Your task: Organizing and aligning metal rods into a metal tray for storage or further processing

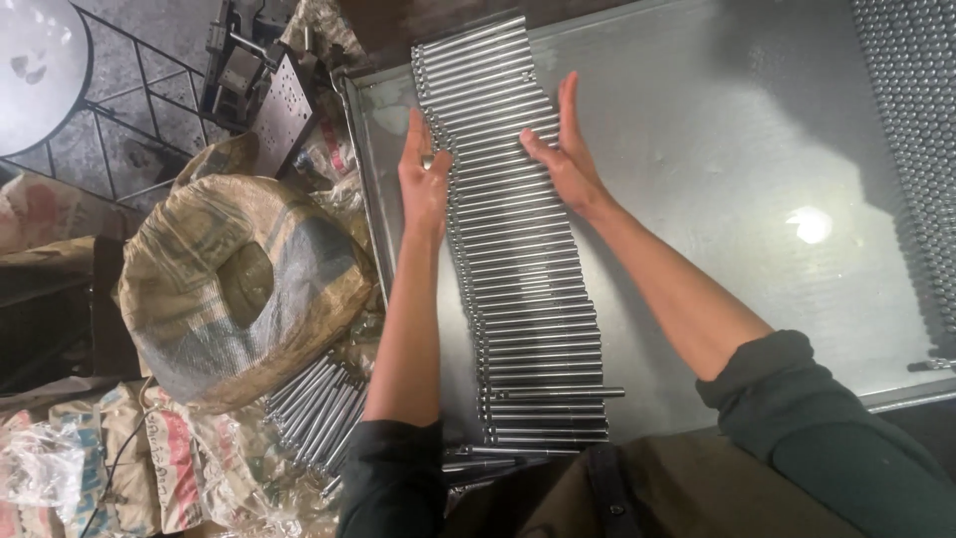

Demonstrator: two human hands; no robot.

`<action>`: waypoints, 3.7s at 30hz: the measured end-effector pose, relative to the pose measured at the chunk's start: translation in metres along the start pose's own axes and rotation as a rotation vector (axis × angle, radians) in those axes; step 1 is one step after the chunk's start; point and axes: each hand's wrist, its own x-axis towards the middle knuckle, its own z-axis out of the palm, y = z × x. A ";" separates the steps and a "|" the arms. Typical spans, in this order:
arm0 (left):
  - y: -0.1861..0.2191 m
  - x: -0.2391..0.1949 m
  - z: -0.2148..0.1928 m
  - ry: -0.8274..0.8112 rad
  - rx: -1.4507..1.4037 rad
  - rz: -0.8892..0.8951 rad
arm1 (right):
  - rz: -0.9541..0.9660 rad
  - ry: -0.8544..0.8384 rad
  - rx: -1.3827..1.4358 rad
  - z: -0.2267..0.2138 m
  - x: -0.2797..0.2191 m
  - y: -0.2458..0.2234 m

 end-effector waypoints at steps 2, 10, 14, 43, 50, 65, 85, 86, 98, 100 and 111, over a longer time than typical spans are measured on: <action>0.011 -0.003 0.011 0.090 0.036 -0.026 | -0.033 -0.045 -0.041 0.009 0.005 0.002; 0.009 0.001 0.013 0.114 0.152 -0.085 | -0.048 -0.125 -0.108 0.008 0.006 0.004; 0.003 0.011 0.001 0.061 0.047 -0.094 | 0.017 -0.175 -0.083 -0.002 0.009 -0.017; 0.048 -0.009 -0.001 0.285 -0.163 -0.157 | -0.649 0.094 -0.846 0.000 0.110 0.002; 0.005 0.003 -0.030 0.183 -0.176 0.028 | 0.547 0.577 0.490 -0.024 0.098 0.050; -0.029 0.040 -0.013 0.072 -0.199 -0.001 | -1.013 0.122 -0.746 0.022 0.144 0.008; 0.033 0.027 0.009 0.057 0.251 -0.232 | 0.059 -0.139 -0.118 -0.011 0.069 0.014; 0.038 0.020 0.011 0.028 0.252 -0.232 | 0.065 -0.111 -0.117 -0.021 0.049 0.015; 0.081 -0.120 -0.001 0.589 -0.117 -0.523 | -0.496 0.853 -0.914 -0.392 -0.180 0.070; 0.063 -0.134 -0.016 0.570 -0.254 -0.555 | -0.633 0.811 -1.129 -0.446 -0.184 0.060; 0.036 -0.200 -0.038 0.488 -0.542 -0.655 | -0.039 0.900 -0.845 -0.437 -0.166 0.078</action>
